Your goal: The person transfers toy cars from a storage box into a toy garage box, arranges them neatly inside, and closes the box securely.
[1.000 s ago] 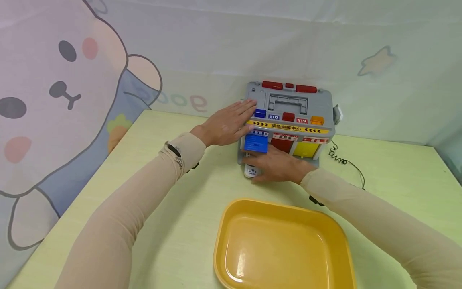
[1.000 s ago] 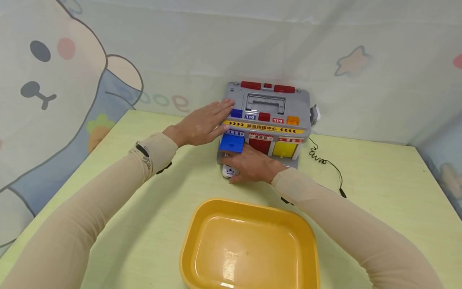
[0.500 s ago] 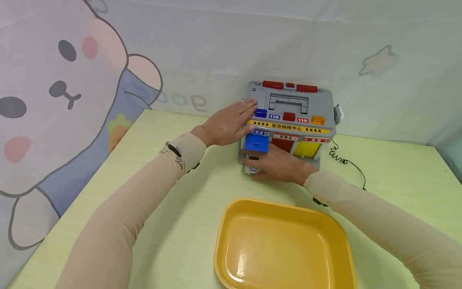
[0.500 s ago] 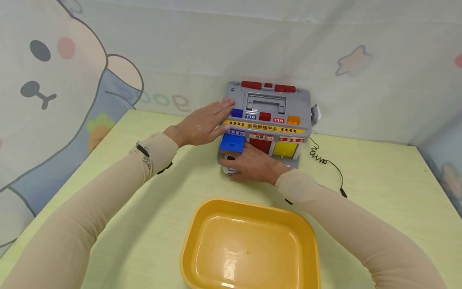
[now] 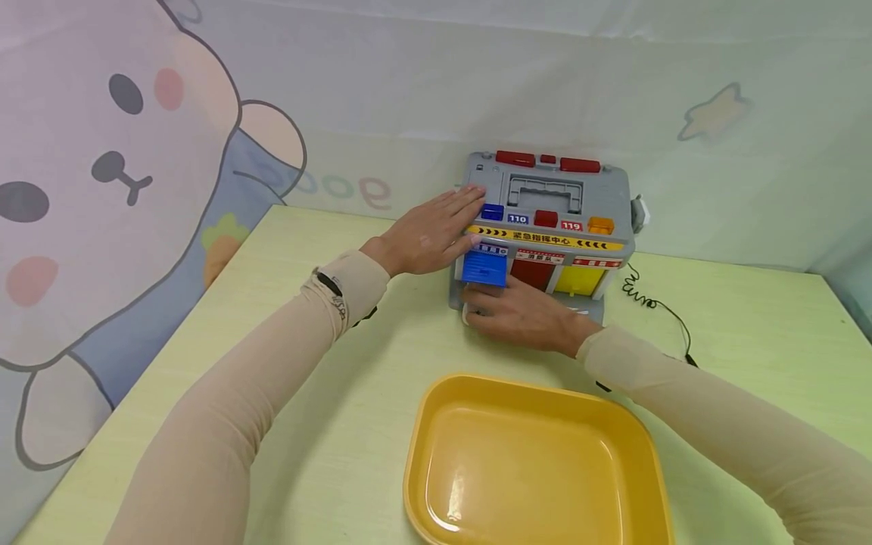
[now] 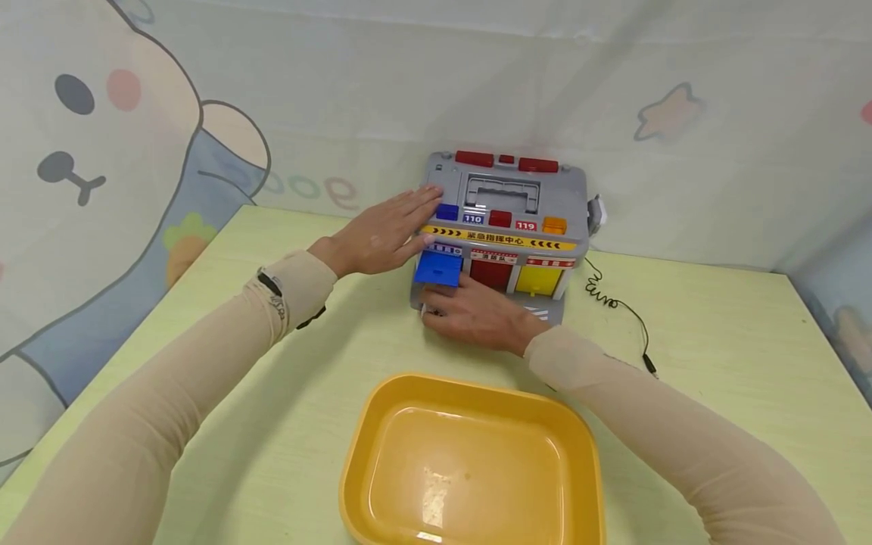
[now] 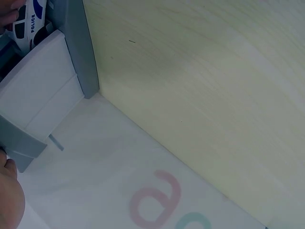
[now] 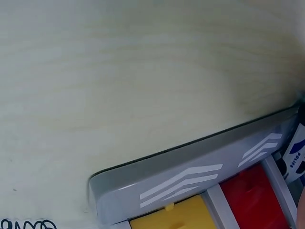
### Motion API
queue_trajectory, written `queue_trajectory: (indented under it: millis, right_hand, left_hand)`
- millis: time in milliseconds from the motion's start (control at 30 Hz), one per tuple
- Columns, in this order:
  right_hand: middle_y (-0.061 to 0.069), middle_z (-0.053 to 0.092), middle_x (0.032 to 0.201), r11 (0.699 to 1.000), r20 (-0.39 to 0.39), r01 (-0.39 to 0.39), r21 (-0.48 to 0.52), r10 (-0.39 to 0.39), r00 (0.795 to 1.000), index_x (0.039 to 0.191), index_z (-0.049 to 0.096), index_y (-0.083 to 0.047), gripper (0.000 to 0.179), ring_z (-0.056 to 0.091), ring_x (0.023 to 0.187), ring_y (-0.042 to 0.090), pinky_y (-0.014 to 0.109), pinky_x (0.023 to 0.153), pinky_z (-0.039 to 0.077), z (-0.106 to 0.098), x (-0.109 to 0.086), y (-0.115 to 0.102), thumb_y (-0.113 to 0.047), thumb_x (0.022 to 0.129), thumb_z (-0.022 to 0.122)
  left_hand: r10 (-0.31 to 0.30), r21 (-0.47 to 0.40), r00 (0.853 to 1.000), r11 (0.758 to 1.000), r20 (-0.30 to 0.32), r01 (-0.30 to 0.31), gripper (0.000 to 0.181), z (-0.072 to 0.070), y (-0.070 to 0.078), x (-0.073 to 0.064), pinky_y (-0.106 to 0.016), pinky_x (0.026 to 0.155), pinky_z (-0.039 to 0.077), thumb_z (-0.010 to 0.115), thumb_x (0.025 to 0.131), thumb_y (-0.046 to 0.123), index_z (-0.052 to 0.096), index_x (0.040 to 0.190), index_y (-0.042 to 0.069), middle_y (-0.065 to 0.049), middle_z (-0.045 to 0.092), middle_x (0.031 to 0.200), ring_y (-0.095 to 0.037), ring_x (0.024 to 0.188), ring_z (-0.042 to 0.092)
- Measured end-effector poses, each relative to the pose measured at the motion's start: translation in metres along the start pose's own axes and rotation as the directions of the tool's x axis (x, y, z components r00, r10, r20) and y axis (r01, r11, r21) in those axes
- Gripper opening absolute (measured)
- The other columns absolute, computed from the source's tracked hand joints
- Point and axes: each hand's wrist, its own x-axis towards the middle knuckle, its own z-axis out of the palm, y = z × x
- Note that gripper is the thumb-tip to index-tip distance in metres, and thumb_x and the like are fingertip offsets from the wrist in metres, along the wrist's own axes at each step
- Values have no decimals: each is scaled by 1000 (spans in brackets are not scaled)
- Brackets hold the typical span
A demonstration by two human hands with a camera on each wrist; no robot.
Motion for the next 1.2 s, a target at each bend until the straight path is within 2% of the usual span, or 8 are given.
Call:
queue_trajectory:
  millis: [133,333,600,767,900,1000,1200]
  right_hand:
    - [9,59,140,1000,0,15,-23,-15,1000,126,61,-14,46,52,134,28,50,116,39,0,-2,-2,-12,84,79]
    - [9,62,138,998,2,27,-52,-27,1000,129,63,-13,48,54,133,27,48,116,40,1,-3,-4,-12,84,79]
    - [10,61,139,998,-36,-3,-64,1,999,130,64,-11,48,56,132,27,47,115,41,3,-8,-3,-9,83,79]
    - [10,57,145,999,11,-6,-38,7,1000,136,60,-10,54,51,138,27,47,116,39,2,-12,-3,-10,85,78]
    - [9,52,151,999,53,-43,24,41,998,143,55,-10,51,46,142,27,47,119,35,3,-14,-3,-28,97,66]
    - [8,48,154,991,82,-82,106,73,994,147,50,-11,56,42,146,27,47,121,32,4,-16,-5,-41,100,56]
    - [7,39,161,978,132,-111,179,88,987,153,41,-11,61,34,150,27,48,123,28,5,-20,-6,-44,102,49]
  left_hand:
    - [-3,2,1000,1000,1,3,68,0,0,1,-33,128,5,29,107,45,13,160,6,-9,10,170,-22,158,5]
    - [-3,4,1000,1000,-4,3,68,2,0,1,-33,128,5,29,107,46,13,160,6,-9,10,170,-22,158,5]
    - [-14,0,1000,1000,-3,14,68,3,1,1,-33,128,5,29,107,45,12,160,7,-8,9,170,-21,158,5]
    - [-13,0,1000,1000,-8,13,68,4,1,2,-33,128,5,29,107,45,13,160,7,-8,10,170,-22,158,5]
    - [-15,0,1000,1000,-9,15,69,4,1,2,-33,128,5,29,107,46,13,160,6,-8,10,170,-22,158,5]
    - [-17,-5,1000,1000,-10,17,69,4,1,2,-33,128,6,29,107,46,13,160,7,-8,10,170,-22,158,5]
    - [-14,-14,1000,1000,-17,13,68,4,0,2,-33,128,6,30,107,46,13,160,6,-8,10,170,-22,158,5]
